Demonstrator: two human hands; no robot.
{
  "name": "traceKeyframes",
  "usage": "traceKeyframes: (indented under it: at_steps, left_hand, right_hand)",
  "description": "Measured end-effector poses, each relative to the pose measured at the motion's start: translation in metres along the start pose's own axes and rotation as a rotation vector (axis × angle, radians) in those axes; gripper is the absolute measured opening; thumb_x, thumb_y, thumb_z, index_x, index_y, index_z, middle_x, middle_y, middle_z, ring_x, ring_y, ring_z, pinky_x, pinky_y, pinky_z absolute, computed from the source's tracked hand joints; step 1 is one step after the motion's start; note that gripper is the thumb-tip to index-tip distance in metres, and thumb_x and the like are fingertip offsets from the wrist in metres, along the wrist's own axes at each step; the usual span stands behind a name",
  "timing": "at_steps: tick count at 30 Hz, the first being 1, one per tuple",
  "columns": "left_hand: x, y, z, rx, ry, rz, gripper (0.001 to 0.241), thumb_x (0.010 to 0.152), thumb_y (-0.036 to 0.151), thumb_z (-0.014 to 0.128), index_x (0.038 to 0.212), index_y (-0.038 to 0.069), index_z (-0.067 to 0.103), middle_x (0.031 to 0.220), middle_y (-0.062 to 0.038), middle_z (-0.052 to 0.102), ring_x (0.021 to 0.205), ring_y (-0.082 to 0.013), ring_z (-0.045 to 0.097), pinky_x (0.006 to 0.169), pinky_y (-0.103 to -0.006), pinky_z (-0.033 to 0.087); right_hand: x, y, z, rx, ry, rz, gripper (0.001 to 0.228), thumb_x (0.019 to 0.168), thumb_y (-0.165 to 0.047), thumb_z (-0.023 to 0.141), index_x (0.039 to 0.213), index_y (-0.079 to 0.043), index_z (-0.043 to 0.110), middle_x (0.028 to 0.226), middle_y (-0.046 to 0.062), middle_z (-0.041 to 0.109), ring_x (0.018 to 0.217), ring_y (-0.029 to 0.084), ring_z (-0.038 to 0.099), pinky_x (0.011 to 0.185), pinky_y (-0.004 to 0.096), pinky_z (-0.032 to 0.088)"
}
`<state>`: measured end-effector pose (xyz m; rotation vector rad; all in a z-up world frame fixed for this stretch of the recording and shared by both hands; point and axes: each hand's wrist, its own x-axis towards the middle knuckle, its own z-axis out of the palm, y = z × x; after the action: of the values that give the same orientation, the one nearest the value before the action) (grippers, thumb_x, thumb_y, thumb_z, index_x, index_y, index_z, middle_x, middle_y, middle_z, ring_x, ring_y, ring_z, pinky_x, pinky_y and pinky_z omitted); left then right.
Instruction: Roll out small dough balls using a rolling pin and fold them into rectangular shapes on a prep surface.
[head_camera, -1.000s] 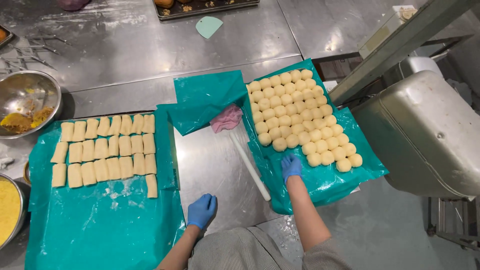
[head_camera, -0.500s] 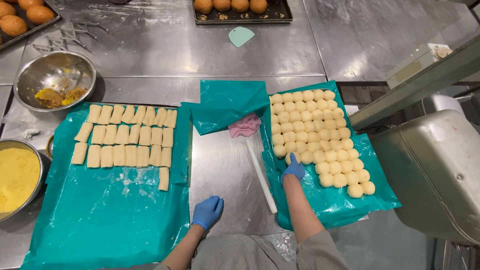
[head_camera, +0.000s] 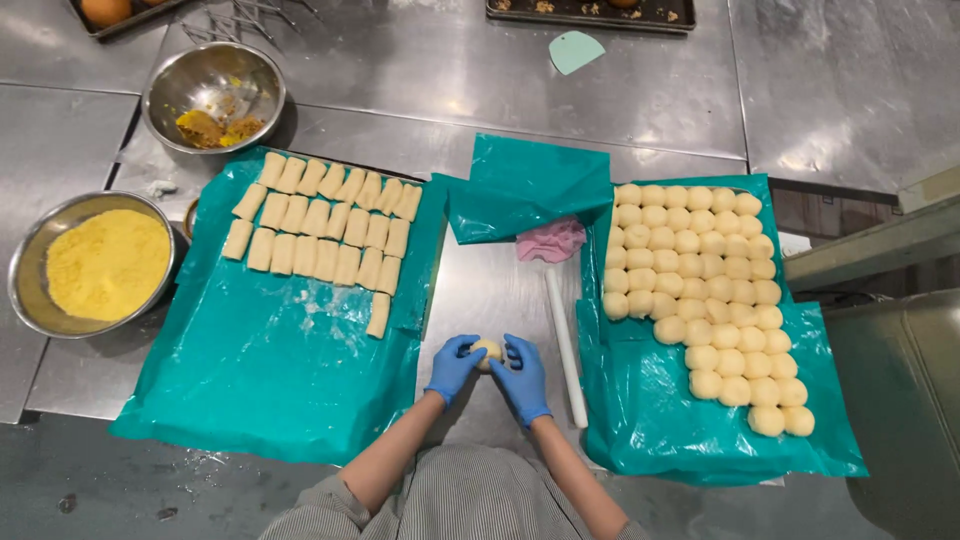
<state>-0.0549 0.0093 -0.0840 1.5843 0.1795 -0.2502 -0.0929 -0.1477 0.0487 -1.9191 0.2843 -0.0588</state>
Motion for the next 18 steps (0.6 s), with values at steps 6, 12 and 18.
traceKeyframes:
  at_steps: [6, 12, 18]
  left_hand:
    - [0.000, 0.014, 0.023, 0.264, 0.160, 0.099, 0.049, 0.082, 0.027, 0.081, 0.123, 0.004, 0.067, 0.109, -0.014, 0.073, 0.092, -0.0239, 0.071, 0.084, -0.0346, 0.057]
    - [-0.010, 0.061, 0.017, 0.517, 0.051, 0.116, 0.037, 0.091, 0.036, 0.072, 0.115, 0.008, 0.074, 0.124, -0.014, 0.067, 0.110, -0.0296, 0.066, 0.098, -0.0396, 0.055]
    - [-0.020, 0.109, 0.042, 0.893, -0.086, 0.643, 0.043, 0.098, 0.028, 0.058, 0.135, 0.006, 0.062, 0.153, -0.019, 0.047, 0.140, -0.0433, 0.042, 0.118, -0.0571, 0.026]
  right_hand:
    - [0.018, 0.084, 0.017, 0.146, -0.061, 0.120, 0.044, 0.084, -0.008, 0.077, 0.126, 0.001, 0.068, 0.113, 0.007, 0.072, 0.099, 0.014, 0.072, 0.089, 0.028, 0.059]
    - [0.014, 0.051, 0.008, -0.099, -0.066, 0.082, 0.049, 0.090, -0.020, 0.072, 0.136, -0.002, 0.064, 0.125, 0.015, 0.055, 0.108, 0.025, 0.064, 0.096, 0.034, 0.055]
    - [0.002, 0.041, -0.049, -0.558, 0.244, -0.220, 0.057, 0.090, -0.028, 0.072, 0.139, -0.004, 0.057, 0.123, 0.021, 0.057, 0.114, 0.038, 0.056, 0.101, 0.046, 0.046]
